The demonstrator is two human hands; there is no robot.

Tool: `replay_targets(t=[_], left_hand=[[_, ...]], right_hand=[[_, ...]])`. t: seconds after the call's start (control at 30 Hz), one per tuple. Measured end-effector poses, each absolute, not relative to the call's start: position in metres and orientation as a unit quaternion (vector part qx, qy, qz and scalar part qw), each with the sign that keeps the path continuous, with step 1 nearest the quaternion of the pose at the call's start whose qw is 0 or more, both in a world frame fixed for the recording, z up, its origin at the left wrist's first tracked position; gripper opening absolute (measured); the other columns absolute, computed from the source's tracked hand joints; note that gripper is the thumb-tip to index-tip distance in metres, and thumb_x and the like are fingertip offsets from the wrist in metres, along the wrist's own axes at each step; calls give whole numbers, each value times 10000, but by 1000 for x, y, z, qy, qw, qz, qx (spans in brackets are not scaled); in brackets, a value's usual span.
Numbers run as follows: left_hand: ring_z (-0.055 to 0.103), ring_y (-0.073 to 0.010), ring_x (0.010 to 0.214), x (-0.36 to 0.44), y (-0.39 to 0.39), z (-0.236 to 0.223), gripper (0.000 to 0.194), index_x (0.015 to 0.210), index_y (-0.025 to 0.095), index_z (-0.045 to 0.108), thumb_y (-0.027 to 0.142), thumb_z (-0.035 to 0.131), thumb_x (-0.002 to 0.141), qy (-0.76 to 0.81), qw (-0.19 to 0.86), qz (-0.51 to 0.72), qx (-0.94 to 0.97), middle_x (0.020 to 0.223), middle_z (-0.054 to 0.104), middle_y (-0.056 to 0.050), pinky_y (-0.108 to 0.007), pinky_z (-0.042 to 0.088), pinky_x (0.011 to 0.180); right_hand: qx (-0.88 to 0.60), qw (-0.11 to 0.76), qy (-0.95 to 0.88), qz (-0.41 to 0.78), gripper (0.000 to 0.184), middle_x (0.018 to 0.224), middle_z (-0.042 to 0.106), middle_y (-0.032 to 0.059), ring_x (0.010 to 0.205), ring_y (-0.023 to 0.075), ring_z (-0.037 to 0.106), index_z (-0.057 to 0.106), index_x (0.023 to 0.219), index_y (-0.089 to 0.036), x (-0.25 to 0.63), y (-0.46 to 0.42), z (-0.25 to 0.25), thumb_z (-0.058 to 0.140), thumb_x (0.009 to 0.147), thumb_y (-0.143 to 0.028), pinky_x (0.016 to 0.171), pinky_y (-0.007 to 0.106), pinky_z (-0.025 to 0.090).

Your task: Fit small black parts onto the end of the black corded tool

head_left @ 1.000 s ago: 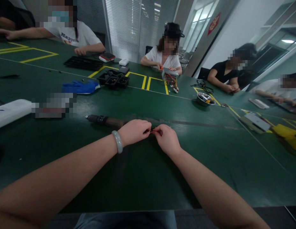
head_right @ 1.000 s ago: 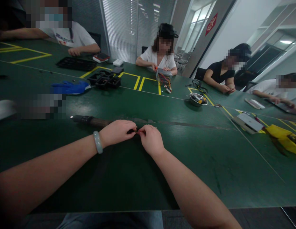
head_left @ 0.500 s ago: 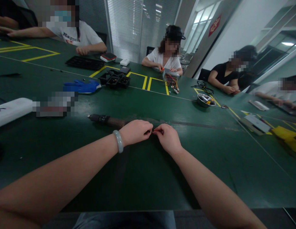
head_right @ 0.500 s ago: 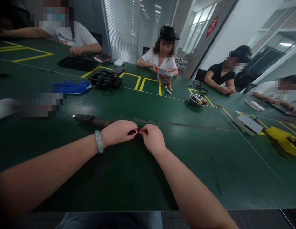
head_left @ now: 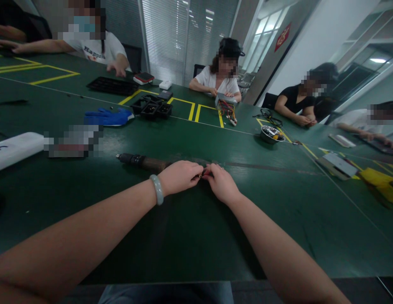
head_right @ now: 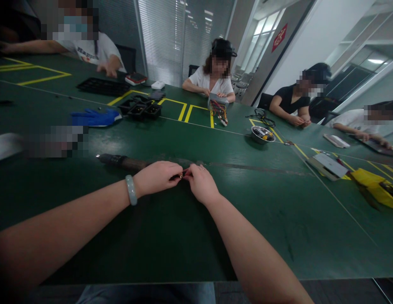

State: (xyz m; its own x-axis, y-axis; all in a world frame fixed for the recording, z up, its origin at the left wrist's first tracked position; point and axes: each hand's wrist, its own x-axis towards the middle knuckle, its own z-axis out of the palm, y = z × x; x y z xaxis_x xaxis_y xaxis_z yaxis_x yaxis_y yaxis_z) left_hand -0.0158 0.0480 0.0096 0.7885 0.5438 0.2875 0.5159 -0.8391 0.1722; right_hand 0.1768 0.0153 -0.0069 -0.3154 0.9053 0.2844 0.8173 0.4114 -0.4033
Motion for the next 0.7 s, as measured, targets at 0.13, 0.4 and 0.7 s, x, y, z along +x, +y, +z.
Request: replay_targets(t=[0.13, 0.4, 0.7], left_hand=[[599, -195, 869, -13, 44, 11, 151, 961, 181, 546, 253, 565, 829, 309, 38, 166, 936, 928, 632, -42, -347, 455, 812], [588, -178, 799, -2, 2, 28, 154, 829, 198, 558, 330, 491, 868, 181, 65, 202, 960, 835, 633, -32, -320, 446, 704], [552, -120, 568, 7, 1, 0, 227, 696, 208, 569, 388, 583, 833, 96, 196, 89, 972, 620, 607, 35, -251, 356, 523]], right_hand=[[-541, 220, -806, 94, 61, 904, 617, 27, 878, 170, 554, 510, 852, -197, 178, 18, -8, 562, 877, -178, 795, 294, 397], [-528, 232, -812, 90, 46, 880, 605, 28, 873, 169, 536, 529, 862, -187, 178, 17, -10, 567, 854, -160, 806, 301, 396], [-534, 250, -804, 82, 95, 872, 623, 11, 890, 172, 557, 555, 845, -204, 178, 20, -13, 647, 836, -184, 842, 327, 416]])
